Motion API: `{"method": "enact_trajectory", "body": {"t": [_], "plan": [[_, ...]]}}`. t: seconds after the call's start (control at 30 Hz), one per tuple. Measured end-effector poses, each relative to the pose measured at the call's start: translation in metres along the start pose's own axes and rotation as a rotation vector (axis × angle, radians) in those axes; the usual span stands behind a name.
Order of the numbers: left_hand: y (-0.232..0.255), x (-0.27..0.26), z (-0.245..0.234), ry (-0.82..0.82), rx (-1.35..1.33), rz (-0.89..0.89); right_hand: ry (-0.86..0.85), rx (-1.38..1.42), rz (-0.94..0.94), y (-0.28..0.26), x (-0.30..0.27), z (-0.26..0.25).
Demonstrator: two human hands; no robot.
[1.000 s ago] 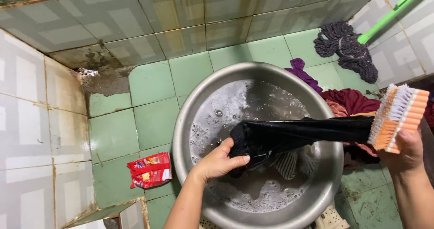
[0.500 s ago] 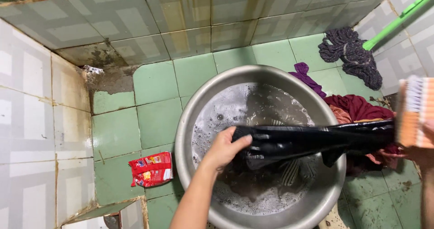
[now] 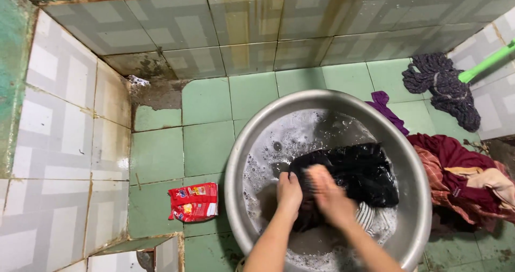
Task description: Hand wash items of clothing in a basin with soap and a brush.
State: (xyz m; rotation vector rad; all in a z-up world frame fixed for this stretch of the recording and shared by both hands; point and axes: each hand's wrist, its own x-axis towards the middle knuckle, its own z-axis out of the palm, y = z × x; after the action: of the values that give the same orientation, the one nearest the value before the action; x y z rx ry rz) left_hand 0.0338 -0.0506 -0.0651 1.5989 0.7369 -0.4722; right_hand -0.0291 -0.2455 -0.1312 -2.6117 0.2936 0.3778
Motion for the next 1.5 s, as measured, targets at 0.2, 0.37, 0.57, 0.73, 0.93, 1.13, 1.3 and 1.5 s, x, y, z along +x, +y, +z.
{"method": "enact_trajectory", "body": {"t": [0.2,0.37,0.57,0.73,0.93,1.13,1.3,1.5], "plan": [[0.009,-0.013,-0.066,-0.156,0.067,0.083,-0.051,-0.558,0.401,0.124,0.019,-0.081],[-0.046,0.024,-0.031,-0.091,0.055,0.232,0.252,0.314,0.062,-0.018,0.008,-0.065],[0.004,-0.026,-0.053,-0.181,0.078,0.172,-0.183,-0.298,0.228,0.091,-0.023,0.031],[-0.037,-0.01,-0.075,-0.276,0.121,0.071,-0.099,-0.426,0.463,0.1,-0.011,-0.074],[-0.042,-0.017,-0.033,-0.172,0.157,0.037,0.101,-0.01,0.221,0.009,-0.03,-0.011],[-0.017,-0.031,-0.052,-0.249,0.202,0.169,-0.159,-0.278,0.185,0.071,-0.023,-0.019],[-0.028,-0.013,-0.058,-0.292,0.111,0.018,-0.123,-0.479,0.475,0.059,-0.005,-0.099],[-0.037,-0.011,-0.002,-0.068,0.082,0.294,0.325,0.227,-0.364,0.002,-0.033,0.009]]}}
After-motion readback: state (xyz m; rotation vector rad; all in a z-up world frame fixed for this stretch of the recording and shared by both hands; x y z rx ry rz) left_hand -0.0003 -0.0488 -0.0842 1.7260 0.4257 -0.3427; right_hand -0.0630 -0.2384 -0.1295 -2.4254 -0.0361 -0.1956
